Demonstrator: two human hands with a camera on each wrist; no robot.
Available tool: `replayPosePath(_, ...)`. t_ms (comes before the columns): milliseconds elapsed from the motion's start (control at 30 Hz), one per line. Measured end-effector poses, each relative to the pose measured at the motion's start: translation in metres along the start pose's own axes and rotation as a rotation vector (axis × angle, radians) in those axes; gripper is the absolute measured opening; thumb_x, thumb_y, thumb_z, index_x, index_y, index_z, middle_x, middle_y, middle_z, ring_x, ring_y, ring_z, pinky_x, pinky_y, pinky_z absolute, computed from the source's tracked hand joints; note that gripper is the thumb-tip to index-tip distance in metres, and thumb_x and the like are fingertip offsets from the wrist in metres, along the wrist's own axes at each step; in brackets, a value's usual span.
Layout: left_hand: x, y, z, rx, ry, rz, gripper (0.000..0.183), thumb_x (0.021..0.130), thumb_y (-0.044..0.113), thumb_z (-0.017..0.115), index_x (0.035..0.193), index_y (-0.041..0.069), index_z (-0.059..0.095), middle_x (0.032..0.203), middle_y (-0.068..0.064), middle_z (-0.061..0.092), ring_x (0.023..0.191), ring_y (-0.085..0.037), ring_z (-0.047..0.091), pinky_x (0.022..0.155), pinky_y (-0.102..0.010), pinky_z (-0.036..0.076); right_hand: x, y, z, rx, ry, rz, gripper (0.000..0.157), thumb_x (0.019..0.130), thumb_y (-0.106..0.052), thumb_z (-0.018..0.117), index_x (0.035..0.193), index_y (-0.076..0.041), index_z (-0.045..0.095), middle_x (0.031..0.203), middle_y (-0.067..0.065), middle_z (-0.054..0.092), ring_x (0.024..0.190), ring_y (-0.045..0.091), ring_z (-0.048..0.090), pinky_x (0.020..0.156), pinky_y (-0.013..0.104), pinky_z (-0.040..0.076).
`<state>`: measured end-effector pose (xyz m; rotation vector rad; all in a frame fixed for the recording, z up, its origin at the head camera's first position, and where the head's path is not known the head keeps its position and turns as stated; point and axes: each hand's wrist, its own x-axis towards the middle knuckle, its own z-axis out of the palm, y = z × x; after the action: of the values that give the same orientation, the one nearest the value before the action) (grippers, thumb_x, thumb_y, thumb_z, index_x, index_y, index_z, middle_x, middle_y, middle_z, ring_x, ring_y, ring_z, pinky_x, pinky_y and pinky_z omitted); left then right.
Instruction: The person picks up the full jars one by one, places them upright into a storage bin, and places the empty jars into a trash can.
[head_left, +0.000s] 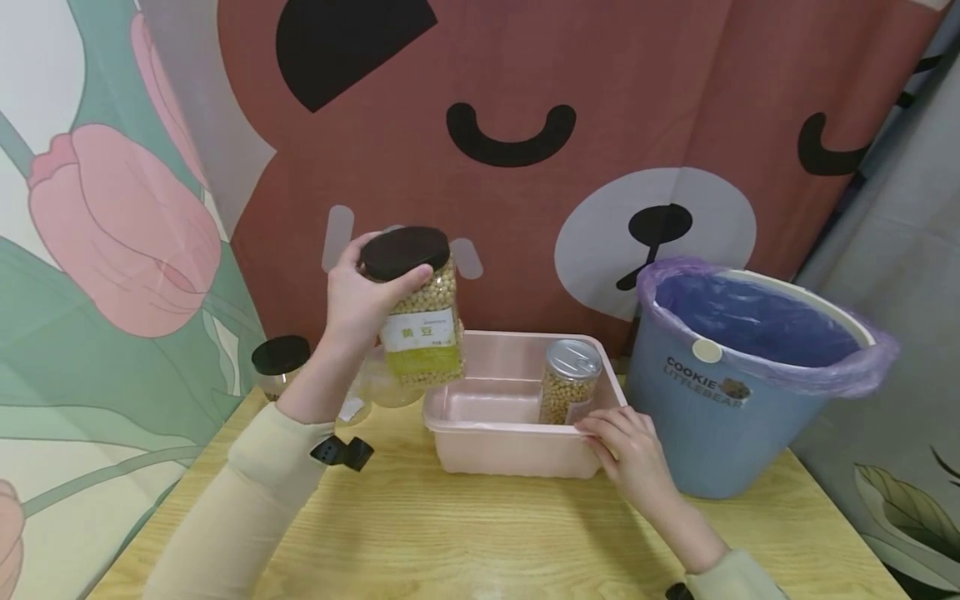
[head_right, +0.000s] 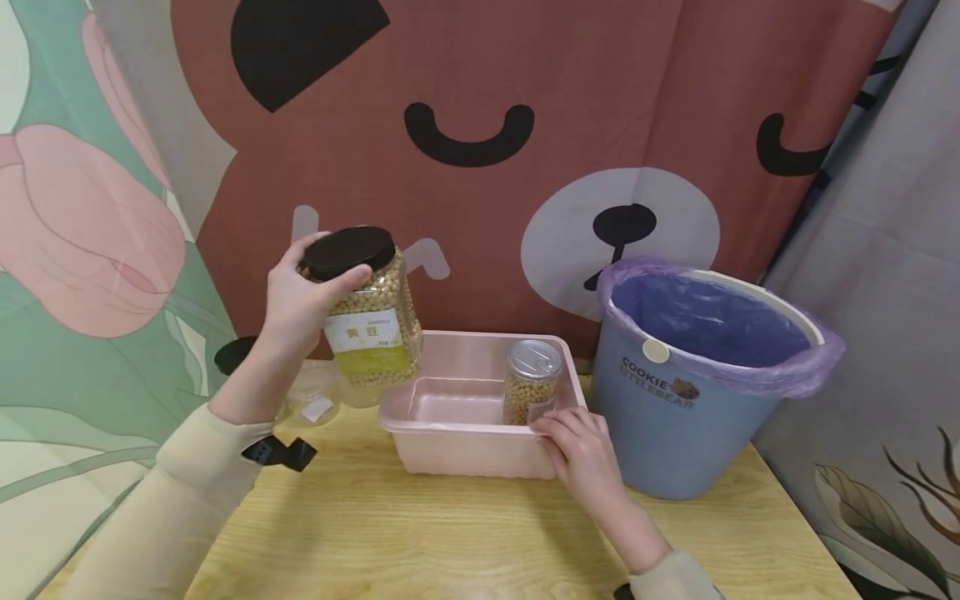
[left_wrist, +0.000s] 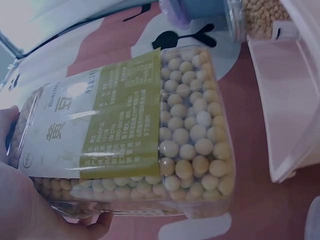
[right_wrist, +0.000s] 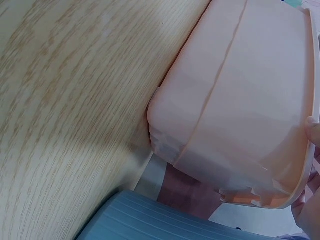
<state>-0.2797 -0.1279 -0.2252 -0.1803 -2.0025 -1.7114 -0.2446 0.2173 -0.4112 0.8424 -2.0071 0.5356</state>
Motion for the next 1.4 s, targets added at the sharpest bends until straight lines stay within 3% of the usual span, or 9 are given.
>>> replayPosePath(267, 0.0, -0.015, 0.033, 0.037, -0.045, 0.037, 0.082, 0.064, 0.035, 0.087, 0.132, 0.012, 0.048, 0.124, -0.008, 0.055, 0.107, -0.02, 0.055, 0.09, -0.04, 0.048, -0.001, -0.001, 0.0, 0.0, -0.029, 0.032, 0.025, 0.069, -0.005, 0.075, 0.092, -0.013, 0.071, 0.092, 0.0, 0.068, 0.085, 0.02, 0.056, 0.075, 0.04, 0.036)
replayPosePath(467, 0.0, -0.027, 0.052, 0.032, -0.063, -0.006, 0.082, 0.063, 0.036, 0.087, 0.131, 0.013, 0.048, 0.125, -0.008, 0.055, 0.109, -0.022, 0.054, 0.093, -0.041, 0.046, 0.001, -0.001, 0.0, -0.003, -0.042, 0.035, 0.023, 0.071, -0.006, 0.075, 0.092, -0.013, 0.071, 0.092, 0.001, 0.068, 0.086, 0.02, 0.056, 0.075, 0.04, 0.036)
replayPosePath(767, -0.009, -0.065, 0.079, 0.078, -0.035, -0.045, 0.084, 0.06, 0.039, 0.088, 0.13, 0.015, 0.047, 0.126, -0.005, 0.055, 0.114, -0.021, 0.052, 0.097, -0.042, 0.043, -0.001, 0.0, 0.001, -0.006, -0.064, 0.052, 0.027, 0.068, -0.003, 0.076, 0.093, -0.013, 0.071, 0.093, 0.001, 0.068, 0.088, 0.02, 0.056, 0.076, 0.04, 0.036)
replayPosePath(1067, -0.021, -0.103, 0.094, 0.156, -0.109, -0.092, 0.089, 0.058, 0.044, 0.088, 0.131, 0.016, 0.045, 0.128, -0.006, 0.052, 0.118, -0.026, 0.05, 0.098, -0.047, 0.042, 0.0, 0.0, 0.002, -0.011, -0.049, 0.046, 0.023, 0.07, -0.007, 0.076, 0.092, -0.014, 0.071, 0.092, 0.0, 0.068, 0.086, 0.02, 0.056, 0.075, 0.04, 0.036)
replayPosePath(1267, -0.023, -0.118, 0.099, 0.213, -0.156, -0.132, 0.092, 0.056, 0.046, 0.088, 0.13, 0.016, 0.043, 0.128, -0.006, 0.05, 0.117, -0.028, 0.05, 0.097, -0.048, 0.043, -0.001, 0.0, 0.002, -0.01, -0.047, 0.048, 0.022, 0.071, -0.009, 0.075, 0.092, -0.014, 0.071, 0.093, 0.001, 0.068, 0.087, 0.02, 0.056, 0.075, 0.04, 0.036)
replayPosePath(1400, -0.025, -0.125, 0.102, 0.26, -0.187, -0.111, 0.091, 0.055, 0.044, 0.089, 0.128, 0.013, 0.044, 0.127, -0.01, 0.05, 0.118, -0.03, 0.049, 0.096, -0.049, 0.042, -0.002, 0.001, 0.002, -0.015, -0.045, 0.048, 0.022, 0.071, -0.009, 0.075, 0.092, -0.014, 0.072, 0.093, 0.0, 0.068, 0.087, 0.019, 0.056, 0.075, 0.04, 0.036)
